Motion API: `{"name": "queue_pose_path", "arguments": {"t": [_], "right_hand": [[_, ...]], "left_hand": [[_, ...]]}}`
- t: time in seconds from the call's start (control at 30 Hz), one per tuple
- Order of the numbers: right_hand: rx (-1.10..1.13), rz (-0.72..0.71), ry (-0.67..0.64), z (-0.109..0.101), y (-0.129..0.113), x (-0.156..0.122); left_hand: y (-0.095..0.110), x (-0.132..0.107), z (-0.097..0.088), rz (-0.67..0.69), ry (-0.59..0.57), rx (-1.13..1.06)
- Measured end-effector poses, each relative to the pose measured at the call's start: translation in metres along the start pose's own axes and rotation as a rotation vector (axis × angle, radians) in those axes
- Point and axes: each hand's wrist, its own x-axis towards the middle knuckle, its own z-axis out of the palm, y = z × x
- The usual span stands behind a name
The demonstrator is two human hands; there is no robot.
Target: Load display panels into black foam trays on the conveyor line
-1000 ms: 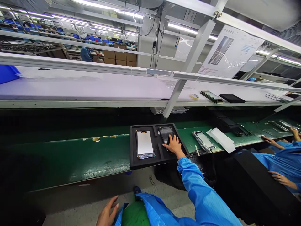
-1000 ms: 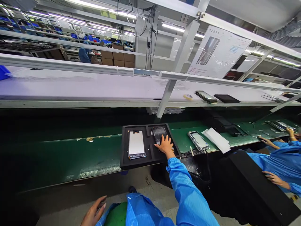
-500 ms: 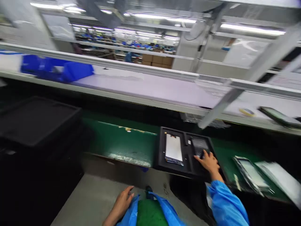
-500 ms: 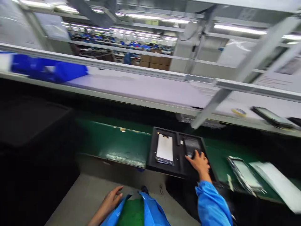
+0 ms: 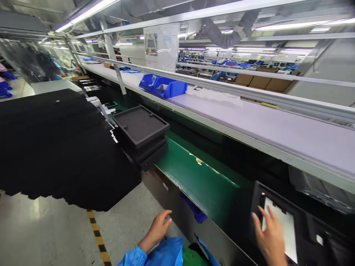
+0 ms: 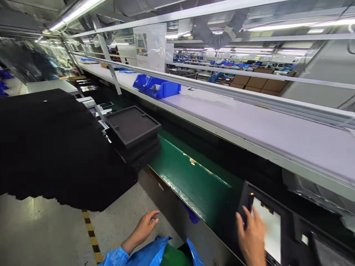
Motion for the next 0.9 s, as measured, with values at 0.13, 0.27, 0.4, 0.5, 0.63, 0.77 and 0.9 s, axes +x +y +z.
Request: {"name": "queue_pose_path", "arguments": {"t": [0.13, 0.27, 0.4, 0.5, 0.63, 0.77, 0.9], "right_hand": [[0.276, -0.018, -0.26, 0.092, -0.11, 0.015], [0.532, -0.039, -0.516, 0.158, -0.191, 0.06], [0.703, -0.059, -0.614, 0.22, -0.257, 0.147], [0.818, -0.012, -0.691, 0.274, -0.302, 0.222], [0.967, 0.089, -0.748, 0.343, -0.354, 0.313], [1.028, 0.199, -0.911, 0.395, -0.398, 0.374], [1.113, 0.139, -1.168, 0.423, -0.434, 0.393]], "left_hand": [[-0.014, 0.01, -0.065, -0.04, 0.298, -0.235], [-0.019, 0.024, -0.137, -0.044, 0.582, -0.452], [-0.015, 0.063, -0.209, 0.027, 0.781, -0.633], [-0.007, 0.112, -0.262, 0.056, 0.886, -0.704], [0.003, 0.185, -0.324, -0.035, 0.965, -0.829], [0.008, 0.244, -0.362, -0.204, 0.967, -0.854], [0.022, 0.276, -0.377, -0.246, 0.987, -0.889]]}}
